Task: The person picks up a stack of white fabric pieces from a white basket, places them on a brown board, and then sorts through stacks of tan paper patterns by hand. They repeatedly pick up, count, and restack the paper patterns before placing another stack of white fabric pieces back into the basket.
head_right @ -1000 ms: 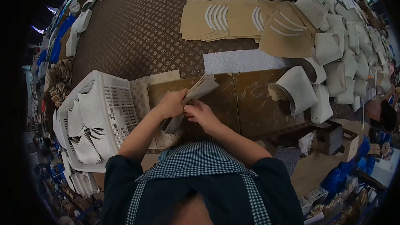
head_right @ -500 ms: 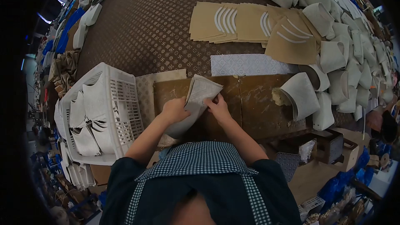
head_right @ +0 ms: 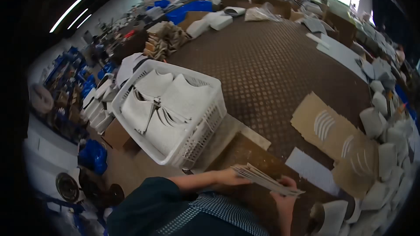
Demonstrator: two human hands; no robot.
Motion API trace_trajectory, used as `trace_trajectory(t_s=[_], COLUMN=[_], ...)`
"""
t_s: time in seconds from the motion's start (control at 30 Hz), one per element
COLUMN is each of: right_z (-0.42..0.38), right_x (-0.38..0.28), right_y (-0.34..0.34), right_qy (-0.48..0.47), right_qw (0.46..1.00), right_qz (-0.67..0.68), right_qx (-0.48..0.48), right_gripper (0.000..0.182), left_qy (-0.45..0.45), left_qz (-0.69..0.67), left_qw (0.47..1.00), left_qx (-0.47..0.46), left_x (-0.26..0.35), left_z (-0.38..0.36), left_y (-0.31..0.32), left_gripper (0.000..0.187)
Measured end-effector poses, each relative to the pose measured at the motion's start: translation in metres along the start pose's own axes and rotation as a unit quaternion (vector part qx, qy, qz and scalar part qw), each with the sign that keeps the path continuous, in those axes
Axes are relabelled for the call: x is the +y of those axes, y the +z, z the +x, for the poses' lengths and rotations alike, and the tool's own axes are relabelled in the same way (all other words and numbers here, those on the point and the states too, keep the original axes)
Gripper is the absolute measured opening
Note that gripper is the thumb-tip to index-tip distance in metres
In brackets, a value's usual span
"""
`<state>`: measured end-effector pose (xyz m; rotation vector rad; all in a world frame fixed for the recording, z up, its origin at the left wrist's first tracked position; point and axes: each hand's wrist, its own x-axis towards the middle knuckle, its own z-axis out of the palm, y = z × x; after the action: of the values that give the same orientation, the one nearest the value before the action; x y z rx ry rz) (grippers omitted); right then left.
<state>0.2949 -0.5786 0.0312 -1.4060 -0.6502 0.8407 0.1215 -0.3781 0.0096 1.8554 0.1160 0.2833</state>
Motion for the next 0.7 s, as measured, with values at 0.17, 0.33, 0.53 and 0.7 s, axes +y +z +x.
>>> trace_trajectory(t_s=[0.17, 0.33, 0.53, 0.7], right_z=[-0.011, -0.012, 0.001, -0.01], right_x=[0.054, 0.026, 0.003, -0.041], right_y=[0.021, 0.032, 0.044, 0.066], right_qy=[0.105, 0.007, -0.057, -0.049], right_qw=[0.993, 0.994, 0.991, 0.998], right_qz=[-0.057, -0.065, -0.048, -0.027], right_qx=[-0.016, 0.084, 0.108, 0.032], right_gripper=[0.063, 0.05, 0.034, 0.023], left_qy=[-0.103, -0.119, -0.046, -0.001], left_qz=[-0.095, -0.128, -0.01, 0.113], left_qw=[0.989, 0.983, 0.982, 0.977], left_qx=[0.05, 0.049, 0.185, 0.179], left_x=[-0.065, -0.05, 0.066, 0.119], left_z=[-0.021, -0.012, -0.003, -0.027], left_y=[0.033, 0.035, -0.015, -0.061], left_gripper=[0.04, 0.045, 0.042, 0.041])
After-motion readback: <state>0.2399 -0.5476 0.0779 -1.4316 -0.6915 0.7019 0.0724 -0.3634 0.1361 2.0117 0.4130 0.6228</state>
